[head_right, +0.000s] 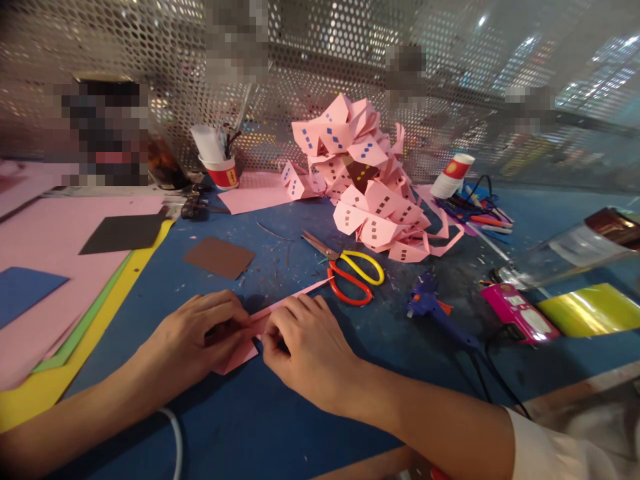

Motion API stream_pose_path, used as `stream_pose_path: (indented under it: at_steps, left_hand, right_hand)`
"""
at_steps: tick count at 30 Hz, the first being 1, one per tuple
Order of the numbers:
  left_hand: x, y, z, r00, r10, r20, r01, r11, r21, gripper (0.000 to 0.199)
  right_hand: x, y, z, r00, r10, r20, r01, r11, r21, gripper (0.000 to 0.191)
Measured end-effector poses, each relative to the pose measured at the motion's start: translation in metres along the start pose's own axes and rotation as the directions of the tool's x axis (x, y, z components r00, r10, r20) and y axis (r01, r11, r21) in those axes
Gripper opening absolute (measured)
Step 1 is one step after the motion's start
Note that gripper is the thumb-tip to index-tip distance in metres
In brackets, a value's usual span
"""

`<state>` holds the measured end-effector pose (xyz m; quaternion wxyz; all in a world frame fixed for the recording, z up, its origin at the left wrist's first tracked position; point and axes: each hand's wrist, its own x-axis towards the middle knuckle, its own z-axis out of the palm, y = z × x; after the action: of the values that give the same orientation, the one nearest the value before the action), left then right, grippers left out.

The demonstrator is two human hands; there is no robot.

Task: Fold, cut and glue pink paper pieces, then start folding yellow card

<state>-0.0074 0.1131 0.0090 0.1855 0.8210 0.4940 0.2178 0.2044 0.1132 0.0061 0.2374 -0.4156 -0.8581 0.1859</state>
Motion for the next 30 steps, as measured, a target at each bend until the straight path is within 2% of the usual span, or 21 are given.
stream_pose_path:
  at_steps: [21, 23, 27, 30]
  left_hand:
    - [0.0029, 0.0019, 0.0031, 0.997, -0.080, -0.007, 0.080, 0.997, 0.023, 0.005]
    - [0.0034, 0.0029, 0.0025, 0.996, -0.083, -0.009, 0.083, 0.996, 0.022, 0.004]
    - [0.0032, 0.0045, 0.0012, 0.996, -0.084, -0.006, 0.085, 0.996, 0.025, 0.005]
    - [0.0031, 0.0046, 0.0013, 0.997, -0.081, -0.014, 0.081, 0.996, 0.038, 0.006]
  right_hand:
    - [-0.0012, -0.0001, -0.0022, 0.999, -0.031, 0.012, 0.032, 0.998, -0.062, 0.005]
    - [-0.0015, -0.0006, -0.0033, 0.997, -0.076, 0.014, 0.077, 0.994, -0.075, 0.004]
    - [-0.0015, -0.0021, -0.0059, 0.979, -0.196, 0.053, 0.201, 0.972, -0.122, 0.017]
    - [-0.0013, -0.0028, -0.0073, 0.974, -0.214, 0.074, 0.223, 0.963, -0.149, 0.019]
